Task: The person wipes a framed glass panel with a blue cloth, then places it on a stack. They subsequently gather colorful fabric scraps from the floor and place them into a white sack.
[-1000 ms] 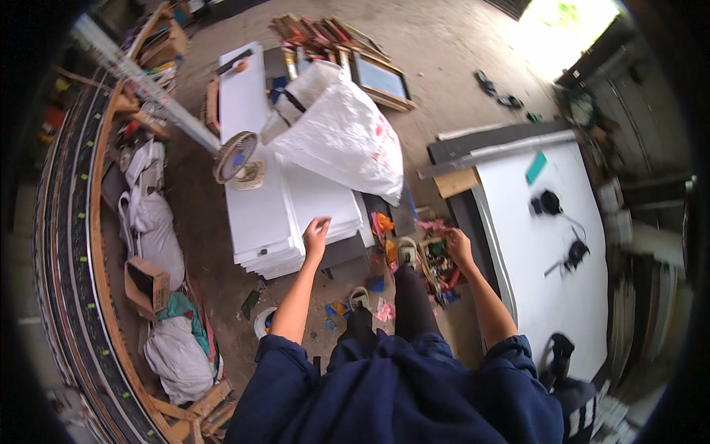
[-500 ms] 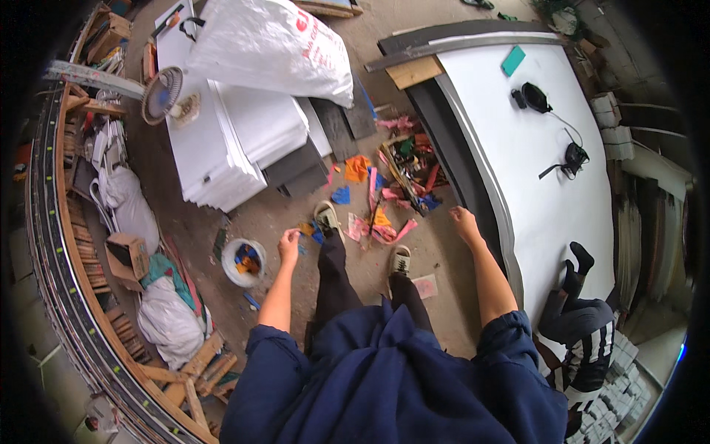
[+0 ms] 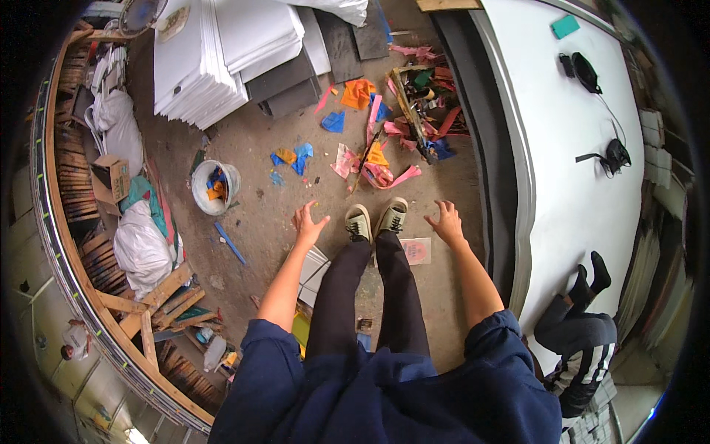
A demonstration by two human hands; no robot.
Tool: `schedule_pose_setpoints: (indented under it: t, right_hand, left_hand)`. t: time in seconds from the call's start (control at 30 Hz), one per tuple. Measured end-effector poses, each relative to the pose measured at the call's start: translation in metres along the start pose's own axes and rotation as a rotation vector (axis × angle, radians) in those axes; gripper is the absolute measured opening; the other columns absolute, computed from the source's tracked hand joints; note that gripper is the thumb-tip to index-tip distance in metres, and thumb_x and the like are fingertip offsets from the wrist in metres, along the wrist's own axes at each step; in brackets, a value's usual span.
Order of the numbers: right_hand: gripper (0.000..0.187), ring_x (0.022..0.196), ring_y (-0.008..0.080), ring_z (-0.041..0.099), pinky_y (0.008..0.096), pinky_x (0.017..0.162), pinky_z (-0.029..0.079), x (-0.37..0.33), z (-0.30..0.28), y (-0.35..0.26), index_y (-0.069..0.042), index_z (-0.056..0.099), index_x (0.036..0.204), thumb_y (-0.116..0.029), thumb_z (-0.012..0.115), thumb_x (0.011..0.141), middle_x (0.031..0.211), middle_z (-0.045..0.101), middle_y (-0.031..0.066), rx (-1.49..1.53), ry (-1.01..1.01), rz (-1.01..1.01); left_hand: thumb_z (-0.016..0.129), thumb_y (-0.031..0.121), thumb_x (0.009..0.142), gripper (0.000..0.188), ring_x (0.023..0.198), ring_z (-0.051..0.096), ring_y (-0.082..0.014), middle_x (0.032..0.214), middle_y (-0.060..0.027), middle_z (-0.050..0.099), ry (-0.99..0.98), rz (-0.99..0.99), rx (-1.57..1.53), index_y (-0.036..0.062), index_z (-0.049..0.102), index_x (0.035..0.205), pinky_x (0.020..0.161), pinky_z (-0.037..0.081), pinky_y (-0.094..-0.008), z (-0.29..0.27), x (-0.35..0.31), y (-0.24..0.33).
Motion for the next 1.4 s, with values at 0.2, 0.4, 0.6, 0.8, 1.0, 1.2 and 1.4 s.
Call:
schedule_pose_setpoints:
  t: [0.2,0.4,0.6,0.8,1.0,1.2,1.4]
  right_hand:
    - [0.083,0.125,0.0388,0.023,0.0633,0.092,0.025,0.072,0.08,-0.038,-0.024,0.029,0.132,-0.053,0.067,0.064,0.138,0.021,0.0152,-0.173,0.038,-0.169]
    - [0.086,0.13,0.0412,0.005,0.0697,0.094,0.011,0.173,0.201,-0.119,-0.032,0.031,0.131,-0.05,0.071,0.057,0.143,0.01,0.0108,-0.385,0.191,-0.671]
    - [0.057,0.131,0.0391,0.005,0.0684,0.097,0.009,0.197,0.305,-0.163,-0.033,0.049,0.119,-0.048,0.063,0.065,0.143,0.014,0.004,-0.59,0.146,-1.102]
    - [0.07,0.13,0.037,0.015,0.0661,0.097,0.015,0.235,0.291,-0.144,-0.034,0.032,0.132,-0.023,0.063,0.07,0.142,0.019,0.0036,-0.629,0.281,-1.062]
    - [0.052,0.125,0.0319,0.027,0.0571,0.098,0.023,0.239,0.287,-0.149,-0.025,0.04,0.127,-0.014,0.049,0.077,0.137,0.027,0.0089,-0.651,0.316,-1.165]
    - [0.041,0.105,0.0282,0.042,0.0465,0.089,0.032,0.258,0.249,-0.14,-0.014,0.053,0.11,-0.005,0.051,0.069,0.115,0.045,0.0104,-0.395,0.407,-1.047]
    - [0.049,0.097,0.0321,0.046,0.0426,0.085,0.036,0.267,0.117,-0.076,-0.016,0.057,0.109,0.007,0.051,0.066,0.106,0.047,0.0151,-0.014,0.8,-0.612]
  left_hand:
    - [0.075,0.039,0.061,0.09,0.121,0.02,-0.0358,0.131,-0.0166,0.018,0.026,-0.16,-0.011,0.0219,0.022,0.132,0.098,0.017,-0.0522,0.069,0.03,-0.1]
    - [0.071,0.049,0.063,0.092,0.125,0.008,-0.0416,0.137,-0.0193,0.004,0.156,-0.371,-0.034,0.0288,0.017,0.134,0.096,0.013,-0.062,0.144,0.125,-0.213]
    - [0.064,0.062,0.062,0.09,0.129,-0.002,-0.0433,0.141,-0.0192,-0.002,0.59,-0.226,-0.018,0.0382,0.016,0.135,0.089,0.007,-0.0721,0.106,0.215,-0.294]
    - [0.056,0.069,0.064,0.083,0.13,-0.003,-0.0417,0.145,-0.0081,0.005,0.547,-0.277,0.165,0.0418,0.02,0.134,0.091,0.005,-0.0718,0.123,0.267,-0.279]
    - [0.062,0.027,0.076,0.04,0.115,0.035,-0.0326,0.12,-0.0098,0.043,0.829,0.138,0.007,0.0168,0.05,0.112,0.095,0.027,-0.0512,0.124,0.288,-0.233]
    - [0.058,0.003,0.075,0.019,0.089,0.052,-0.0286,0.093,-0.0101,0.054,0.756,0.325,-0.324,0.0057,0.054,0.094,0.078,0.04,-0.0376,0.136,0.287,-0.171]
    - [0.058,0.008,0.077,0.04,0.103,0.046,-0.0269,0.112,-0.0083,0.049,0.462,0.612,-0.143,0.0109,0.048,0.116,0.091,0.033,-0.0385,0.223,0.253,-0.063]
Point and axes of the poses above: each hand's wrist, its own x-axis towards the middle knuckle, its own z-axis out of the palm, y = z × x, the point moved 10 cm from there along x, towards the middle knuckle
